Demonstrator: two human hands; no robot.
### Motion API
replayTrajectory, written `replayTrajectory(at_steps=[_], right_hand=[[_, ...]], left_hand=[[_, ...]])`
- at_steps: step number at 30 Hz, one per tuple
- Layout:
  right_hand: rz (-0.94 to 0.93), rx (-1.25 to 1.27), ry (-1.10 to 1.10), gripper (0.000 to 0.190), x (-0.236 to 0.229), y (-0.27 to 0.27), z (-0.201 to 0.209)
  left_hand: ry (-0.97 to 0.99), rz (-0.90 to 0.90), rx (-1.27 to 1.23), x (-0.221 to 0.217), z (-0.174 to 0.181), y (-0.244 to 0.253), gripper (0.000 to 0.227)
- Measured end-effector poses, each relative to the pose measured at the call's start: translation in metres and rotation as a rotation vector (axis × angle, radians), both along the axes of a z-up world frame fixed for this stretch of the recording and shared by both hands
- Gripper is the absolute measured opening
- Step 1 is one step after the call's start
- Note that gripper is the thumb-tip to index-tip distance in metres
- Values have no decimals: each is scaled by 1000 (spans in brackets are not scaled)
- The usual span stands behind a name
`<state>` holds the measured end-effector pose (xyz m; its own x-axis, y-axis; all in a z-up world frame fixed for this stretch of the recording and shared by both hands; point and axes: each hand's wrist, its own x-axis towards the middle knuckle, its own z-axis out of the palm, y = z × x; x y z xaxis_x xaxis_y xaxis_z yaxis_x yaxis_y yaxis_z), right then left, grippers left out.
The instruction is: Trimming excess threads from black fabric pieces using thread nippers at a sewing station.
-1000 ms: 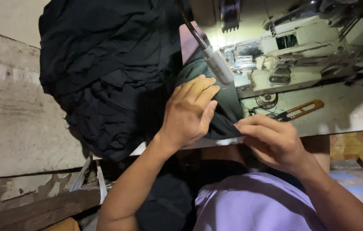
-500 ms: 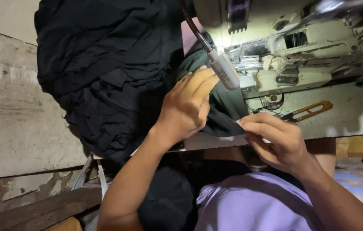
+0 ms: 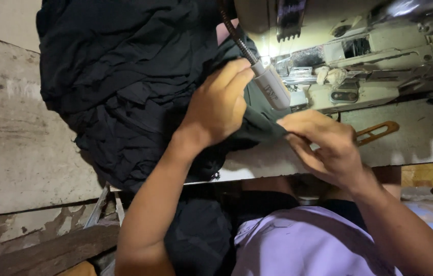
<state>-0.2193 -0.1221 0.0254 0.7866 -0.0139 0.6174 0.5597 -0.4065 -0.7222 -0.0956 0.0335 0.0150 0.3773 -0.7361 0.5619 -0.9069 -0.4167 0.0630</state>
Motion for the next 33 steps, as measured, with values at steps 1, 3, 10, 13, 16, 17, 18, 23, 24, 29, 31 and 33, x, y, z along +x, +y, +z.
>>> replayTrajectory(at_steps=[1, 3, 10, 13, 16, 17, 18, 23, 24, 29, 31, 33], right_hand=[[26, 47, -65, 8, 3, 1, 0], [53, 93, -131, 7, 8, -2, -6], [-23, -57, -205, 4, 24, -6, -25], [-109, -121, -192, 4, 26, -5, -26], [-181, -183, -194, 6, 28, -5, -32], [-201, -190, -199, 7, 28, -5, -34], [-202, -192, -201, 7, 28, -5, -34], [-198, -90, -131, 9, 22, -1, -19], [-198, -89, -135, 9, 22, -3, -20], [-143, 56, -81, 11, 23, -4, -24], [-135, 57, -84, 12, 22, -4, -26], [-133, 58, -90, 12, 21, -4, -25]], left_hand=[[16, -10, -12, 4, 0, 0, 28], [30, -18, -24, 4, 12, -2, 27], [333, -33, 11, 12, 34, -6, 33], [308, -55, -2, 19, 32, -5, 34], [296, -76, -17, 23, 31, -5, 34], [311, -84, -16, 23, 33, -5, 34], [310, -85, -17, 24, 38, -2, 34], [376, -175, 90, 31, 48, 19, 17], [372, -174, 91, 28, 48, 24, 17], [291, 104, 172, 10, 47, 48, 7], [405, -14, 71, 0, 60, 51, 7], [516, -139, -29, -11, 71, 53, 8]])
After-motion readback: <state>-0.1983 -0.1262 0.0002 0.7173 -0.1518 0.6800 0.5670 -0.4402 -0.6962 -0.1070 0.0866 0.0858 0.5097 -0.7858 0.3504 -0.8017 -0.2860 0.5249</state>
